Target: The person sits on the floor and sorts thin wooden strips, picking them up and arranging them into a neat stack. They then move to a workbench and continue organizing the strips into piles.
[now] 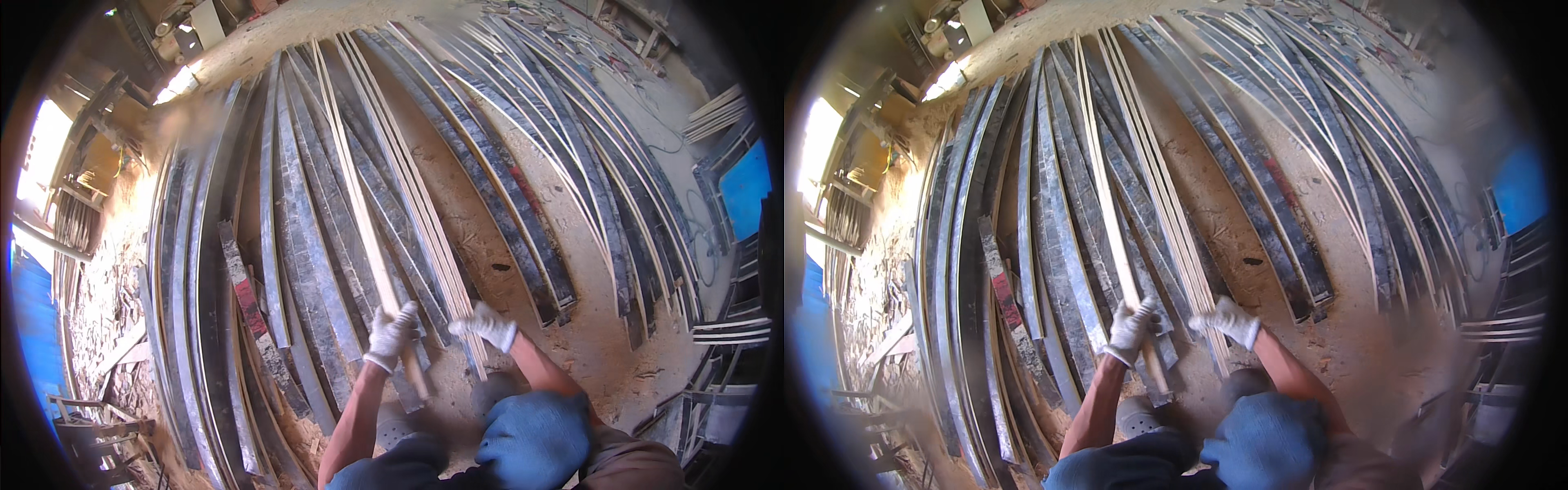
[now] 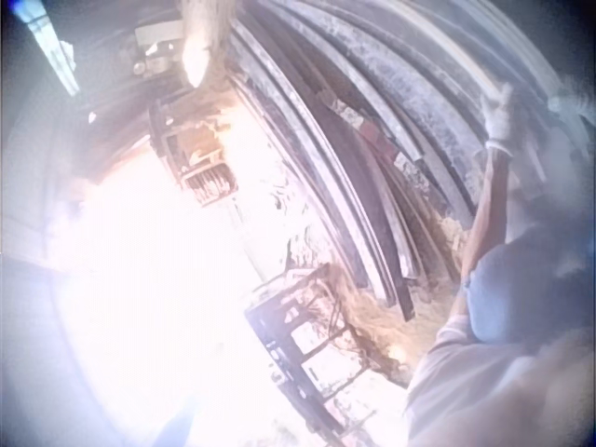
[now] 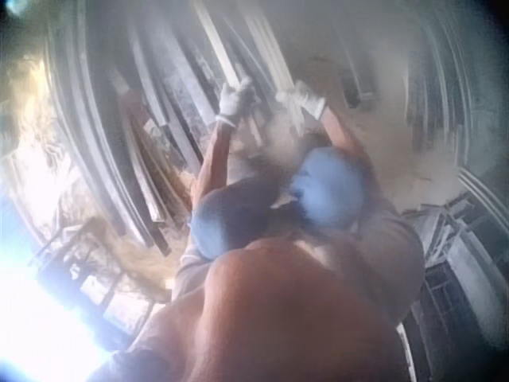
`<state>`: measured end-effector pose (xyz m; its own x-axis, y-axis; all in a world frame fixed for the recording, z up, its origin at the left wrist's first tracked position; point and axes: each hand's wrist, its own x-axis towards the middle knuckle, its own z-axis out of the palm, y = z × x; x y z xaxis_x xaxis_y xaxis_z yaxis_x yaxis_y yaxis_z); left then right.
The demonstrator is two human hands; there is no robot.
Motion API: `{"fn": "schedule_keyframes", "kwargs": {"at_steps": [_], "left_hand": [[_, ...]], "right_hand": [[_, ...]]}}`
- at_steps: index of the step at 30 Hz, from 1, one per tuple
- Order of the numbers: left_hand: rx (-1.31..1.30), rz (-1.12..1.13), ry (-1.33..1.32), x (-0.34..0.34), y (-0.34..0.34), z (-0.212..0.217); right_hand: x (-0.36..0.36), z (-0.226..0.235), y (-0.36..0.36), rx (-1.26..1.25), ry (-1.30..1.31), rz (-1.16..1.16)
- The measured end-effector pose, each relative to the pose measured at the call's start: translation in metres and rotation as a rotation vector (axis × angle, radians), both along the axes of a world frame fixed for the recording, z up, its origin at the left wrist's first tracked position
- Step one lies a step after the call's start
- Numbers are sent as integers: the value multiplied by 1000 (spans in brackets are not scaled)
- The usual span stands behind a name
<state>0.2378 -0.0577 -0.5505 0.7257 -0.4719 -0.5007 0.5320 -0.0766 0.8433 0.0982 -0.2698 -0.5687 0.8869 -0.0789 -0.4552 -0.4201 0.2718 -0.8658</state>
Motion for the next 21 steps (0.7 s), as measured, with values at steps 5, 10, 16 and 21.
{"fn": "schedule_keyframes", "kwargs": {"at_steps": [5, 10, 16, 21], "left_hand": [[108, -164, -310, -35, -61, -17], [-88, -265, -362, -70, -106, -35], [136, -530, -262, -114, -102, -12], [153, -759, -313, -181, -89, -24]], "right_hand": [[-61, 19, -5, -57, 107, 18], [-93, 25, -22, -25, 90, 11], [-108, 34, -6, -89, 11, -111], [-132, 38, 2, -136, 83, -156]]}}
